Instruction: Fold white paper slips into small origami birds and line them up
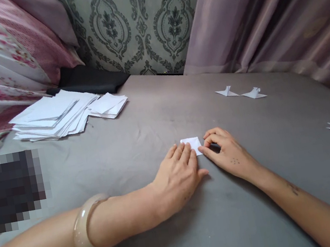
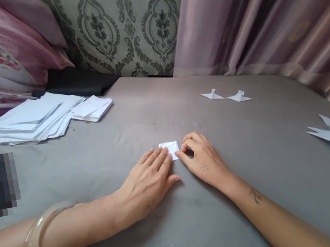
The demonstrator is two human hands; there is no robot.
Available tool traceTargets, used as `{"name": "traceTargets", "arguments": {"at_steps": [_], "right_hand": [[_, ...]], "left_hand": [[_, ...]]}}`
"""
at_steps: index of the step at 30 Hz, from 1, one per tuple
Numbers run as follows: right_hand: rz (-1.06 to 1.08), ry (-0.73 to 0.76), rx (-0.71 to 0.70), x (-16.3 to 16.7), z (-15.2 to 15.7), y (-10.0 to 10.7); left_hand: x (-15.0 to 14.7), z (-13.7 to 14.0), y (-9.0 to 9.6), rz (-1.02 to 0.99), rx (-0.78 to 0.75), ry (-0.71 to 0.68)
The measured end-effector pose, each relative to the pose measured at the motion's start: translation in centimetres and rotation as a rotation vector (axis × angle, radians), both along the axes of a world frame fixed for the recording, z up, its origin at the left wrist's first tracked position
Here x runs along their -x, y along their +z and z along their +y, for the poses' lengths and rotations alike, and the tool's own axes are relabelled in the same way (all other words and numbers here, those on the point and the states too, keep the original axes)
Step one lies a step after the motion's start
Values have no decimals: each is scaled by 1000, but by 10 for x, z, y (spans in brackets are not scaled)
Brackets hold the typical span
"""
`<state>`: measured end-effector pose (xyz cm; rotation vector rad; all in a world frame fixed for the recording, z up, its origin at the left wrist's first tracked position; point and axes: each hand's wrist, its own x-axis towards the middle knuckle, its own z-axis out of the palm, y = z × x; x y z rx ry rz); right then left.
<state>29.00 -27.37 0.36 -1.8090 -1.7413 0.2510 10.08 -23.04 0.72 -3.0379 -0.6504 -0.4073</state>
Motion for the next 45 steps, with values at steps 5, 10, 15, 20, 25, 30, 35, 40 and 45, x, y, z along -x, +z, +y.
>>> {"name": "traceTargets", "arguments": {"at_steps": [5,10,15,20,25,30,35,40,45], "right_hand": [[-65,53,-5,-1,-1,0],[-142,98,9,2,-3,2],[-116,156,34,3,-5,5],[-60,143,44,5,-5,11],[91,85,68,5,-5,12],[308,24,61,4,-7,11],[428,8,-71,7,-12,14],[437,-11,-216,16,-19,19],[500,12,-231,23,-24,26]], "left_hand": [[0,-9,1,8,-32,47],[1,9,17,72,128,0],[3,26,13,-57,263,-50],[4,33,-3,-287,387,-25],[2,36,-3,-364,441,155],[-1,40,8,-360,692,208],[-6,37,15,-663,1236,150],[-8,29,23,-868,1420,91],[-6,27,23,-847,1323,70]]}}
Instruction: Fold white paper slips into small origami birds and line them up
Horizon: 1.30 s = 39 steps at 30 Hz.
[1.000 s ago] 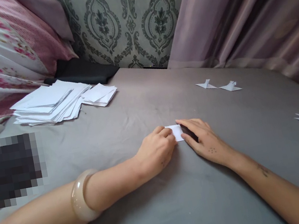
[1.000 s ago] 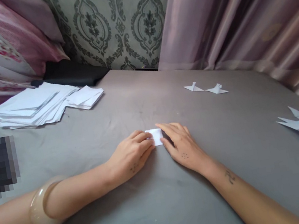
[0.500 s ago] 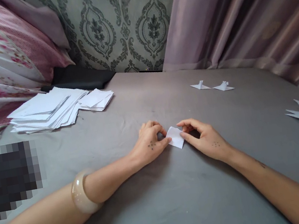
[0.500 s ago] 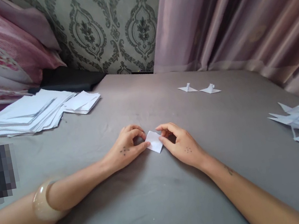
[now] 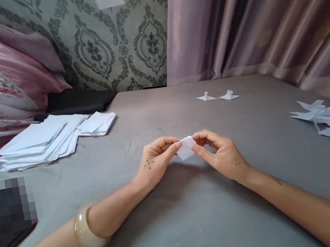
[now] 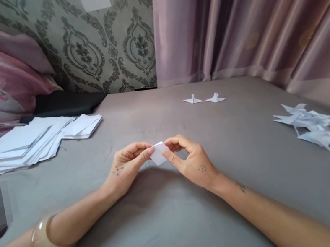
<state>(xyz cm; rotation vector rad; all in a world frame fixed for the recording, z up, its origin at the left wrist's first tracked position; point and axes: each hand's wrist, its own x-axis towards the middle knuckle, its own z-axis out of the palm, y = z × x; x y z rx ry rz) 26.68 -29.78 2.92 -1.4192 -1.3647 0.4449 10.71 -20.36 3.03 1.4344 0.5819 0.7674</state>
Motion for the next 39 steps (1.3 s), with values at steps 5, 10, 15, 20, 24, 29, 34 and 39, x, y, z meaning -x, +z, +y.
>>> {"name": "traceTargets", "arguments": {"at_steps": [5,10,15,20,24,29,34,39], "right_hand": [[65,54,19,1,-2,3],[107,20,15,2,-4,5],[125,-1,7,2,-4,7],[153,13,22,0,-4,5],[198,35,35,-2,-4,5],[233,43,72,-3,-3,6],[248,40,77,-4,-3,5],[234,41,82,-4,-3,6]], "left_hand": [[1,-4,0,5,-86,-26],[3,-4,0,51,-31,-27],[3,-3,3,107,-66,56],[3,-4,4,136,-59,51],[3,-4,3,134,-35,31],[3,-3,2,120,-9,3],[2,-4,4,117,-1,-7],[2,-4,4,107,1,-19]]}}
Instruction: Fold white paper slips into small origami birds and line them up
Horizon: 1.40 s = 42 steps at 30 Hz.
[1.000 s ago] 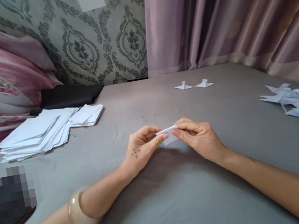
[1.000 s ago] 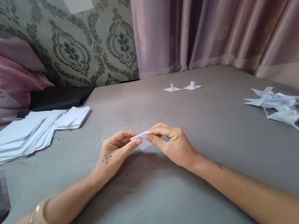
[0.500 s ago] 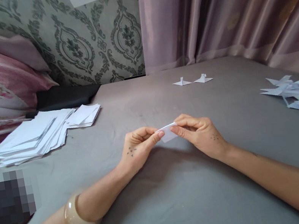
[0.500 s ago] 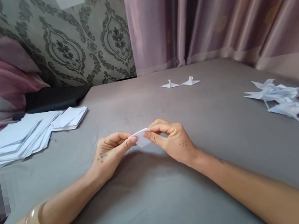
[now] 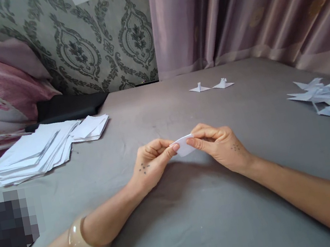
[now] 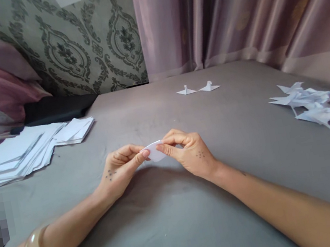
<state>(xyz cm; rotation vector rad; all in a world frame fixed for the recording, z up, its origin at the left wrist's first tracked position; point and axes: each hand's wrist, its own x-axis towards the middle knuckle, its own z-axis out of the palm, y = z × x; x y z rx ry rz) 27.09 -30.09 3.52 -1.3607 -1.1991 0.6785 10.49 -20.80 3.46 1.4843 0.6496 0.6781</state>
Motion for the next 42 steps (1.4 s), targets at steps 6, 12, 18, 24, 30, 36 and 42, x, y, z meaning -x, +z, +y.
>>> {"name": "traceTargets", "arguments": {"at_steps": [6,12,18,24,30,36,42], "right_hand": [[-11,2,-10,1,1,0],[-10,2,-26,1,2,-1],[24,6,21,0,1,0],[18,31,85,-2,1,-1],[-93,82,142,5,2,-1],[-119,83,170,12,4,2],[-11,104,249,12,6,4]], "left_hand": [[0,2,-2,-1,8,-1],[0,2,-1,2,-11,-8],[2,2,3,34,6,-31],[3,4,3,73,-28,-78],[-3,5,3,59,-209,-101],[-3,9,1,19,-189,-51],[-4,7,3,-14,-70,-19]]}}
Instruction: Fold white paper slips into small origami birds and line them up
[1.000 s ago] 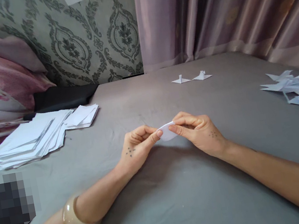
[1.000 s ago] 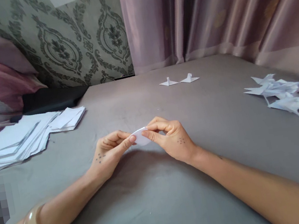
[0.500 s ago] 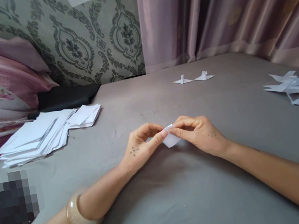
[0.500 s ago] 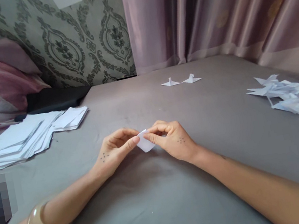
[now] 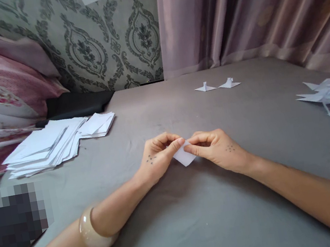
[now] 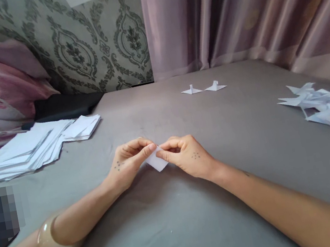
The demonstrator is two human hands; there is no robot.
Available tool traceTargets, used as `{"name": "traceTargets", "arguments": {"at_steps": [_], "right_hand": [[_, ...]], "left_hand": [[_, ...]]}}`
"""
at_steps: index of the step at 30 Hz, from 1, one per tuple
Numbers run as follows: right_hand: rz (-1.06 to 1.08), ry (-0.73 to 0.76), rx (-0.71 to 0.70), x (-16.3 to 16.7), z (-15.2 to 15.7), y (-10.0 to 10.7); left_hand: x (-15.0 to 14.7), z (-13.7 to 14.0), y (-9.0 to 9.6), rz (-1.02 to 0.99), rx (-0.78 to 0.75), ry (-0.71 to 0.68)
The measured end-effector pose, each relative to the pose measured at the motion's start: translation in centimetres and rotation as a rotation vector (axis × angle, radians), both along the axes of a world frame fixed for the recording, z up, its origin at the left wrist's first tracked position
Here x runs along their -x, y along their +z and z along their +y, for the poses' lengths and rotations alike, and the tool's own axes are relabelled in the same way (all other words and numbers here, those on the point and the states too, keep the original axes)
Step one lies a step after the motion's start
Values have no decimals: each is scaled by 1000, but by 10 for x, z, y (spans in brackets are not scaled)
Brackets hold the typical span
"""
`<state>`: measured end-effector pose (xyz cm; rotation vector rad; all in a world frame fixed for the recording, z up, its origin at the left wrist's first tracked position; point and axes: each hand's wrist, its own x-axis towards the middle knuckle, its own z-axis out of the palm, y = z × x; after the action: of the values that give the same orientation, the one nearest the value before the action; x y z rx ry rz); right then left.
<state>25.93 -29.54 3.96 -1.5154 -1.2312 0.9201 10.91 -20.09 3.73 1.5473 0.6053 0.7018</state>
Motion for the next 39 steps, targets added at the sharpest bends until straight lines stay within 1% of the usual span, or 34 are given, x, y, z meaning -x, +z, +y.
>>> {"name": "traceTargets", "arguments": {"at_steps": [3,8,10,13,16,19,22,27,30,33,35,39], "right_hand": [[85,-33,-1,0,1,-1],[286,-173,-55,2,4,-6],[335,-205,-75,3,5,-8],[417,-200,-68,4,6,-11],[472,-210,-20,4,6,-13],[505,-229,21,3,7,-13],[549,-215,26,2,7,-12],[547,-222,29,0,7,-12],[515,-195,35,0,7,-11],[496,-179,45,0,7,-11],[509,-210,64,0,7,-12],[524,-256,96,0,6,-14]], "left_hand": [[-2,1,-1,-12,64,4],[-6,-2,-7,-26,305,-50],[-8,-6,-9,-34,348,-79],[-10,-10,-8,-39,317,-102],[-10,-9,-7,-6,280,-92],[-9,-7,-8,49,280,-81],[-7,-6,-10,72,289,-96],[-5,-6,-8,53,282,-171],[-4,-5,-5,78,263,-171],[-2,-3,-6,119,189,-114],[-2,-2,-9,134,148,-46],[-2,2,-12,52,212,35]]}}
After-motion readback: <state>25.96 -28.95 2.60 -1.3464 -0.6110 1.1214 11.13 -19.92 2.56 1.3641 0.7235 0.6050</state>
